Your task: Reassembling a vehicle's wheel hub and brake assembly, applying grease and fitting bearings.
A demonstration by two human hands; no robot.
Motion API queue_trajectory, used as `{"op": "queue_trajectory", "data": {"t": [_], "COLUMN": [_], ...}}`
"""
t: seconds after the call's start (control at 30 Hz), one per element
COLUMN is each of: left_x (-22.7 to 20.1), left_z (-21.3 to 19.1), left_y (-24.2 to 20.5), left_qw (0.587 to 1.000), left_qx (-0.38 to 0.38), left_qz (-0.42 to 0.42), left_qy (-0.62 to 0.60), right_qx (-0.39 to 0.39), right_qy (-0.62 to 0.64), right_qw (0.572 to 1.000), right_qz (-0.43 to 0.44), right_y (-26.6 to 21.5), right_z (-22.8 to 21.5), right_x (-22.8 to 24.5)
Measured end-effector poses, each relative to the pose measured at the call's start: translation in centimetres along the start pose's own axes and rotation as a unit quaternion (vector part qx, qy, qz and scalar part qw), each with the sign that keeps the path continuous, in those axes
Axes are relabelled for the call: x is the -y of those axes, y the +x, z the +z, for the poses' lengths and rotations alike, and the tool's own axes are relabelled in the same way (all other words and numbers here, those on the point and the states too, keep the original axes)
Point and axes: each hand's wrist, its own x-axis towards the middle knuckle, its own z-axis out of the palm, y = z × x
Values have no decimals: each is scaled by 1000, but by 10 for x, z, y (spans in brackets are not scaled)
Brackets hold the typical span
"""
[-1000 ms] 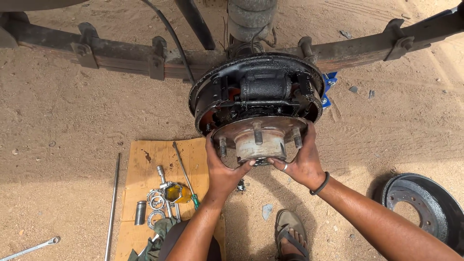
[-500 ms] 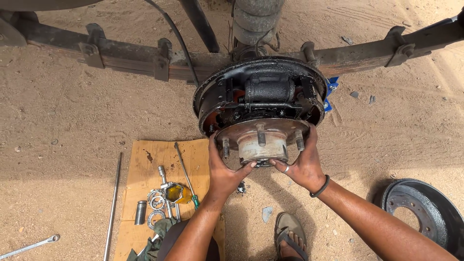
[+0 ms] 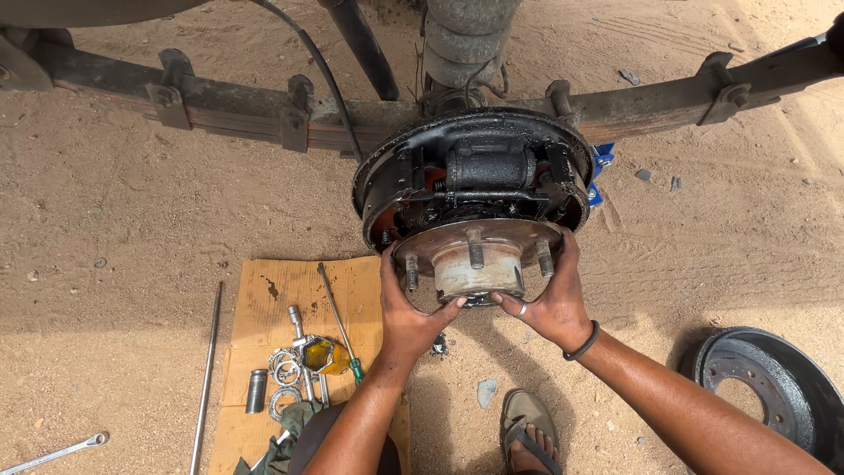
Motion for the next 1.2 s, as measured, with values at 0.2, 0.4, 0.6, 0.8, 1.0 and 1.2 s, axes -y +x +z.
{"op": "queue_trajectory", "data": {"t": [0.2,0.4,0.6,0.8,1.0,1.2], "left_x": [3,8,3,10,12,27], "left_z": [1,2,0,1,3,12], "left_y": [1,0,2,0,-2,-11], "left_qw": [1000,997,996,995,997,999], "left_qx": [-9,-22,-26,-19,-13,20], "left_qz": [28,67,73,76,54,-18], "left_qy": [-5,34,50,56,58,28], "right_qx": [-8,-4,-4,8,2,30], "right_qy": [-7,-11,-8,-8,-10,-46], "right_qw": [1000,1000,1000,1000,1000,998], "right_qz": [-17,-26,-13,-8,-1,15], "right_y": [-4,-4,-1,-4,-2,19], "right_z": [5,6,6,6,5,-19], "right_x": [-11,-14,-11,-17,-13,16]}}
